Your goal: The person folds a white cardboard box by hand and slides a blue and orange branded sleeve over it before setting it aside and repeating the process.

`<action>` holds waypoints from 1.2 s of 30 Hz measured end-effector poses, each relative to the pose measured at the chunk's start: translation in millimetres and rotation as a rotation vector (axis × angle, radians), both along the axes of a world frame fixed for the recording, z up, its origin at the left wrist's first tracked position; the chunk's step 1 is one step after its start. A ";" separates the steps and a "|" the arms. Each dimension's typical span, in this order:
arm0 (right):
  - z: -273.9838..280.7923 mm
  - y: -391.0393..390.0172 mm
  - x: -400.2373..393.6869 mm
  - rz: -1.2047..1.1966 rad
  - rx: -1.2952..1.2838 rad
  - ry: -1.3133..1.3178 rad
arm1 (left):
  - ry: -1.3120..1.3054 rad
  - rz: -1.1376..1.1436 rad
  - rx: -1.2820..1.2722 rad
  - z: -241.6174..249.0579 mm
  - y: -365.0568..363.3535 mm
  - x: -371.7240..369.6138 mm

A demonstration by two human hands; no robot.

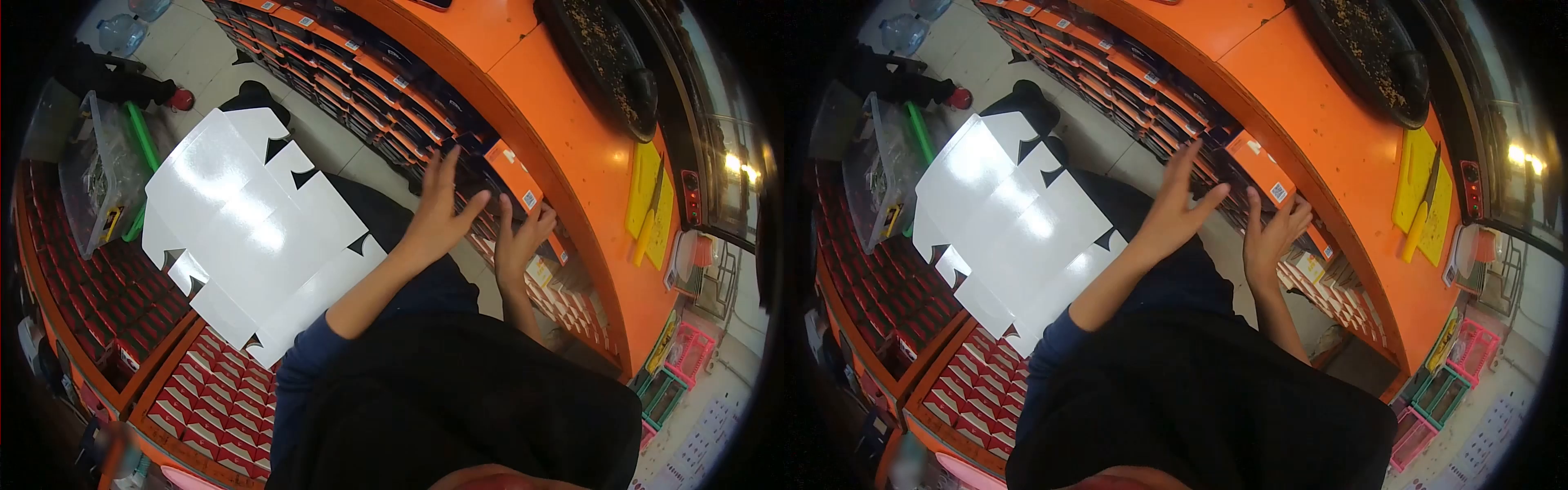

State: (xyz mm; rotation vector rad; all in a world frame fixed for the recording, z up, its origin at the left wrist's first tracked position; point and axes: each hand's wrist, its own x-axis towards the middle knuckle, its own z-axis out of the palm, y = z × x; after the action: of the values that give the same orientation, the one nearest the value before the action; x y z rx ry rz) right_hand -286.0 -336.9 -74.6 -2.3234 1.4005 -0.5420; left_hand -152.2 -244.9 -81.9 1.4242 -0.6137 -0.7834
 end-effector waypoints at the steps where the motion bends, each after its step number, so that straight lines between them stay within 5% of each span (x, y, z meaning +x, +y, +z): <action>1: -4.1 -5.6 4.9 -0.016 -0.113 0.060 | -0.276 0.068 0.059 12.5 12.3 11.2; 5: -26.6 -22.9 9.7 -0.038 -0.355 0.206 | -0.858 0.271 0.468 35.0 56.7 41.0; 12: -9.1 -39.6 21.0 -0.069 -0.039 0.301 | -0.732 0.393 0.863 26.9 87.8 43.0; 15: -14.2 -32.4 15.1 -0.097 0.037 0.452 | -0.695 0.412 0.851 21.3 100.4 45.5; 17: -28.0 -11.9 0.6 -0.023 -0.524 0.143 | -0.502 0.431 0.604 21.8 108.6 48.1; 19: -2.6 29.6 1.4 0.044 -0.419 0.178 | -0.501 0.475 0.540 24.6 119.6 47.4; 21: 15.5 61.4 12.1 0.120 0.365 -0.157 | -0.216 0.553 0.372 33.7 131.5 44.7; 22: 18.5 66.3 19.9 0.123 0.374 -0.153 | -0.214 0.556 0.381 39.6 137.4 41.9; 24: 18.8 68.6 44.4 0.562 0.532 -0.169 | 0.098 0.697 0.295 49.6 149.7 40.1; 27: 23.3 73.1 90.7 0.784 0.450 -0.283 | 0.192 0.645 0.223 13.6 182.0 38.5; 36: 57.7 81.9 163.5 1.078 0.573 -0.602 | 0.300 0.581 0.067 41.6 182.3 46.3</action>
State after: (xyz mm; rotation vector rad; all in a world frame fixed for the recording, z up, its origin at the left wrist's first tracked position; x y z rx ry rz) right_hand -122.5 -255.0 -17.0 -1.8245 -0.0587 -0.3586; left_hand -105.9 -62.7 -40.4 1.4102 0.0651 -0.5349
